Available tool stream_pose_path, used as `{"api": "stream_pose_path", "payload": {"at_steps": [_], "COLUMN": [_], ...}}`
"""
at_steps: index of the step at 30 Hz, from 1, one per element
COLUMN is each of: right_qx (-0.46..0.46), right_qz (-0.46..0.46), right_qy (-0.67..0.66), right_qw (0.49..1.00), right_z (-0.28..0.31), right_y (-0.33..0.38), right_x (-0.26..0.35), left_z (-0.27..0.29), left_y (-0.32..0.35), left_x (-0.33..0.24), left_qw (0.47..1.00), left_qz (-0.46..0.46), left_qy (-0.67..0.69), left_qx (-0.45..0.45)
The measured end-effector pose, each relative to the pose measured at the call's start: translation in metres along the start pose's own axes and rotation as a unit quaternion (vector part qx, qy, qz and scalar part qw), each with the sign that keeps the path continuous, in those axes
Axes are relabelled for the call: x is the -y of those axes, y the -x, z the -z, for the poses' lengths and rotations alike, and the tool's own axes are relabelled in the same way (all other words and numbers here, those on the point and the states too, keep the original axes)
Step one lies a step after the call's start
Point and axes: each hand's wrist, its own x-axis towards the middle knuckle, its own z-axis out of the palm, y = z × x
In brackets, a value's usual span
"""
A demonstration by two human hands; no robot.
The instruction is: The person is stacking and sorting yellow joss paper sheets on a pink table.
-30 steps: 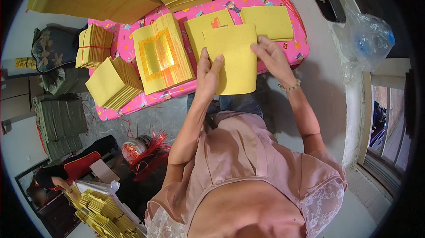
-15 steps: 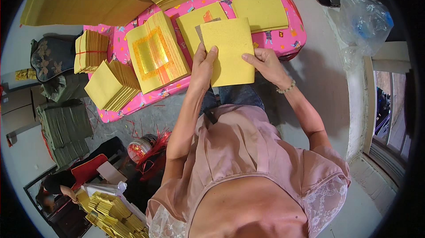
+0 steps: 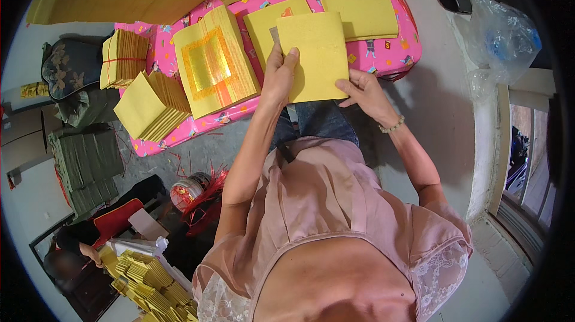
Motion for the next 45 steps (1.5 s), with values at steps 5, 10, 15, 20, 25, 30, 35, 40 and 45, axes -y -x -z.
{"api": "stream_pose_path", "payload": {"at_steps": [5, 10, 15, 20, 25, 30, 35, 40, 45], "right_qx": [0.041, -0.014, 0.011, 0.026, -0.124, -0.211, -0.328, -0.330, -0.317], "right_qz": [-0.025, 0.029, 0.032, 0.122, 0.155, 0.206, 0.150, 0.182, 0.213], "right_qy": [0.044, -0.031, -0.023, 0.037, 0.032, 0.054, 0.363, 0.390, 0.408], "right_qw": [0.998, 0.999, 0.999, 0.992, 0.980, 0.954, 0.859, 0.840, 0.829], "right_z": [0.014, 0.037, 0.060, 0.077, 0.108, 0.140, 0.146, 0.149, 0.150], "right_y": [-0.003, -0.013, -0.016, -0.021, -0.049, -0.099, -0.117, -0.117, -0.116], "right_x": [-0.004, 0.015, 0.010, 0.016, 0.031, 0.005, -0.013, -0.019, -0.019], "left_z": [0.001, -0.001, -0.007, -0.025, -0.032, -0.049, -0.051, -0.055, -0.058], "left_y": [-0.001, 0.009, 0.007, -0.008, -0.069, -0.140, -0.168, -0.172, -0.169], "left_x": [0.008, 0.009, 0.004, -0.014, -0.031, -0.015, 0.018, 0.029, 0.033], "left_qw": [0.993, 0.939, 0.930, 0.893, 0.936, 0.936, 0.890, 0.896, 0.891], "left_qz": [-0.065, -0.123, -0.137, -0.128, -0.070, -0.141, -0.127, -0.099, -0.104], "left_qy": [-0.099, -0.318, -0.330, -0.392, -0.284, -0.313, -0.437, -0.433, -0.440], "left_qx": [0.007, 0.052, 0.087, 0.178, 0.196, 0.081, 0.007, -0.006, -0.023]}}
